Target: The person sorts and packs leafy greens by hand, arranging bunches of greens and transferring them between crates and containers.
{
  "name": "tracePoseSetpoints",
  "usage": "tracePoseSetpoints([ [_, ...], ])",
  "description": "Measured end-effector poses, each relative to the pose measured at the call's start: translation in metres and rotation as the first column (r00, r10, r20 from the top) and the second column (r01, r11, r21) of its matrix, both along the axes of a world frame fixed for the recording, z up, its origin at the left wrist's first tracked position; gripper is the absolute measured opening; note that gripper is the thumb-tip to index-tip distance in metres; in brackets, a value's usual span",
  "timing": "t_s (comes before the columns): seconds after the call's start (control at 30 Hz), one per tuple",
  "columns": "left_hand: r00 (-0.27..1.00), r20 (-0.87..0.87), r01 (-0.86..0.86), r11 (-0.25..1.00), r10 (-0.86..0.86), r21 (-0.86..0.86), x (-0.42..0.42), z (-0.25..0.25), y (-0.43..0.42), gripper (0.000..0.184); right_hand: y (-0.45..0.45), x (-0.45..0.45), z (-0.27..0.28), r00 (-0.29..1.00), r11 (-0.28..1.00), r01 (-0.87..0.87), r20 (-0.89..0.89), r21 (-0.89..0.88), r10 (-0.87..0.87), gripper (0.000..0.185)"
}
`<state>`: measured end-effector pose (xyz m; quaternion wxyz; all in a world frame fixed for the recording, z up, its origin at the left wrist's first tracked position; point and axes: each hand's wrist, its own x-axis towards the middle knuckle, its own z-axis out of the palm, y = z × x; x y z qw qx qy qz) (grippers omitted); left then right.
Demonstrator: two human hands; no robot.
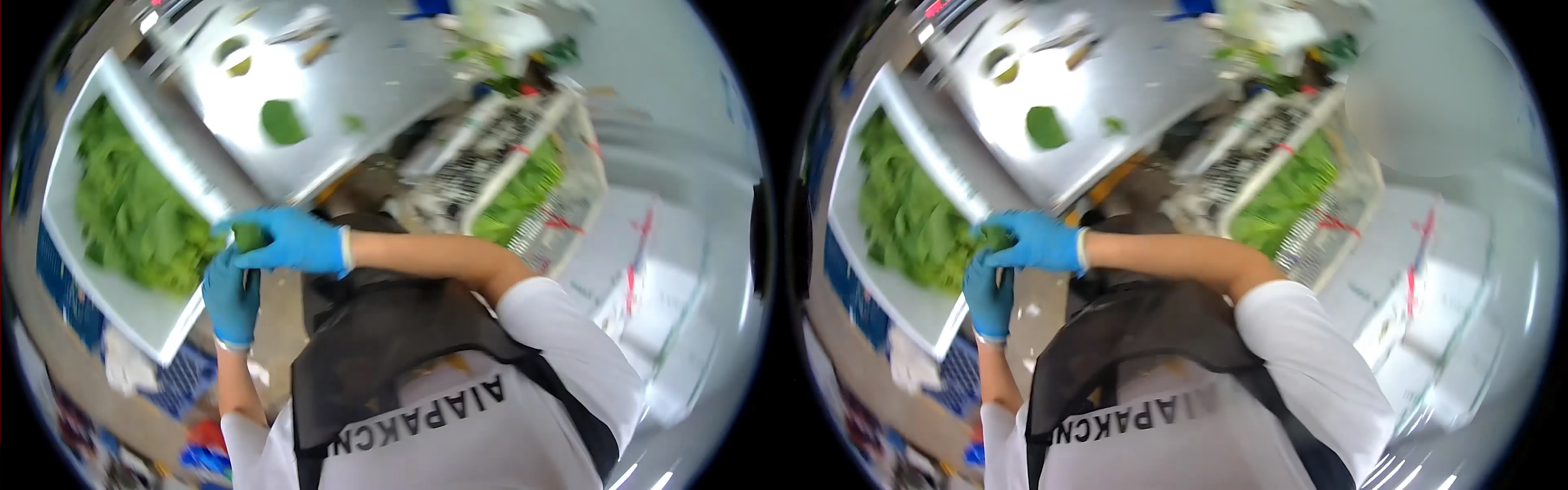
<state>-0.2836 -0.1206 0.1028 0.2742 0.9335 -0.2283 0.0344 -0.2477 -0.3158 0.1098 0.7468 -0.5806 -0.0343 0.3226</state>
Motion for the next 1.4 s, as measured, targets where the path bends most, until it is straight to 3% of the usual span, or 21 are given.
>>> tracePoseSetpoints([
  [0.1, 0.974, -0.194, 0.077, 0.976, -0.118, -0.204, -0.010, -0.004, -0.069, 0.021, -0.072, -0.022, -0.002, 0.989, 0.977, 0.106, 0.120, -0.184, -0.085, 0.032],
  [0.13, 0.967, -0.200, 0.104, 0.963, -0.156, -0.247, -0.010, -0.005, -0.085, 0.022, -0.106, -0.035, 0.006, 0.980, 0.984, 0.164, -0.100, -0.069, -0.170, 0.026],
  [0.23, 0.939, -0.245, 0.150, 0.927, -0.242, -0.343, -0.017, -0.002, -0.139, 0.025, -0.245, -0.080, 0.015, 0.955, 0.960, 0.225, -0.157, -0.167, -0.251, 0.034],
  [0.33, 0.874, -0.331, 0.205, 0.888, -0.356, -0.412, -0.026, 0.009, -0.207, 0.025, -0.402, -0.121, 0.056, 0.966, 0.654, 0.244, 0.124, -0.716, -0.226, 0.041],
  [0.37, 0.841, -0.342, 0.257, 0.867, -0.418, -0.427, -0.031, 0.018, -0.236, 0.022, -0.470, -0.138, 0.045, 0.929, 0.589, 0.345, 0.178, -0.731, -0.323, 0.039],
  [0.4, 0.780, -0.407, 0.297, 0.853, -0.476, -0.429, -0.036, 0.023, -0.265, 0.022, -0.526, -0.151, 0.054, 0.824, 0.539, 0.563, 0.376, -0.627, -0.423, 0.036],
  [0.47, 0.639, -0.532, 0.359, 0.827, -0.555, -0.432, -0.051, 0.027, -0.320, 0.022, -0.603, -0.166, 0.056, 0.385, 0.422, 0.906, 0.378, 0.016, -0.842, 0.042],
  [0.6, 0.452, -0.561, 0.424, 0.721, -0.693, -0.548, -0.094, -0.010, -0.407, 0.021, -0.663, -0.247, -0.037, 0.116, 0.026, 0.926, 0.219, -0.378, -0.969, 0.036],
  [0.63, 0.411, -0.600, 0.408, 0.727, -0.686, -0.552, -0.106, -0.016, -0.423, 0.021, -0.696, -0.278, -0.110, 0.202, 0.150, 0.870, 0.063, -0.469, -0.977, 0.034],
  [0.67, 0.372, -0.635, 0.387, 0.735, -0.677, -0.556, -0.117, -0.023, -0.437, 0.021, -0.680, -0.295, -0.145, 0.042, 0.065, 0.817, -0.053, -0.573, -0.998, 0.033],
  [0.7, 0.327, -0.687, 0.354, 0.758, -0.649, -0.548, -0.127, -0.031, -0.448, 0.021, -0.676, -0.316, -0.188, 0.066, 0.117, 0.739, -0.101, -0.664, -0.993, 0.030],
  [0.73, 0.307, -0.724, 0.345, 0.781, -0.618, -0.521, -0.137, -0.041, -0.454, 0.021, -0.671, -0.334, -0.226, 0.255, 0.213, 0.573, -0.074, -0.791, -0.964, 0.027],
  [0.77, 0.285, -0.759, 0.339, 0.802, -0.586, -0.492, -0.145, -0.052, -0.459, 0.021, -0.663, -0.349, -0.251, 0.831, 0.055, -0.048, -0.071, -0.997, -0.552, 0.025],
  [0.8, 0.261, -0.792, 0.335, 0.822, -0.551, -0.461, -0.152, -0.060, -0.463, 0.021, -0.641, -0.353, -0.264, 0.938, -0.236, -0.274, -0.205, -0.932, -0.279, 0.024],
  [0.87, 0.235, -0.820, 0.405, 0.820, -0.521, -0.405, -0.157, -0.069, -0.471, 0.021, -0.592, -0.359, -0.293, 0.884, -0.214, -0.167, -0.050, -0.963, -0.465, 0.014],
  [0.9, 0.228, -0.826, 0.443, 0.811, -0.515, -0.382, -0.158, -0.078, -0.473, 0.022, -0.567, -0.354, -0.297, 0.626, -0.242, 0.021, 0.201, -0.970, -0.753, 0.018],
  [1.0, 0.283, -0.837, 0.511, 0.813, -0.468, -0.281, -0.157, -0.107, -0.481, 0.027, -0.504, -0.348, -0.256, 0.800, -0.163, -0.142, -0.016, -0.976, -0.600, 0.018],
  [1.13, 0.340, -0.785, 0.692, 0.703, -0.518, -0.163, -0.153, -0.136, -0.520, 0.037, -0.483, -0.365, -0.267, 0.864, -0.173, -0.001, 0.086, -0.985, -0.497, 0.019],
  [1.23, 0.539, -0.348, 0.818, 0.575, -0.767, -0.003, -0.173, -0.163, -0.557, 0.052, -0.491, -0.365, -0.238, 0.904, -0.017, 0.158, 0.151, -0.987, -0.400, 0.019],
  [1.3, 0.489, -0.406, 0.858, 0.510, -0.772, 0.063, -0.178, -0.179, -0.578, 0.057, -0.508, -0.346, -0.172, 0.919, 0.267, 0.241, 0.132, -0.933, -0.371, 0.024],
  [1.4, 0.368, -0.771, 0.762, 0.644, -0.520, -0.070, -0.167, -0.216, -0.592, 0.051, -0.524, -0.343, -0.157, 0.584, 0.173, 0.597, 0.277, -0.783, -0.763, 0.040],
])
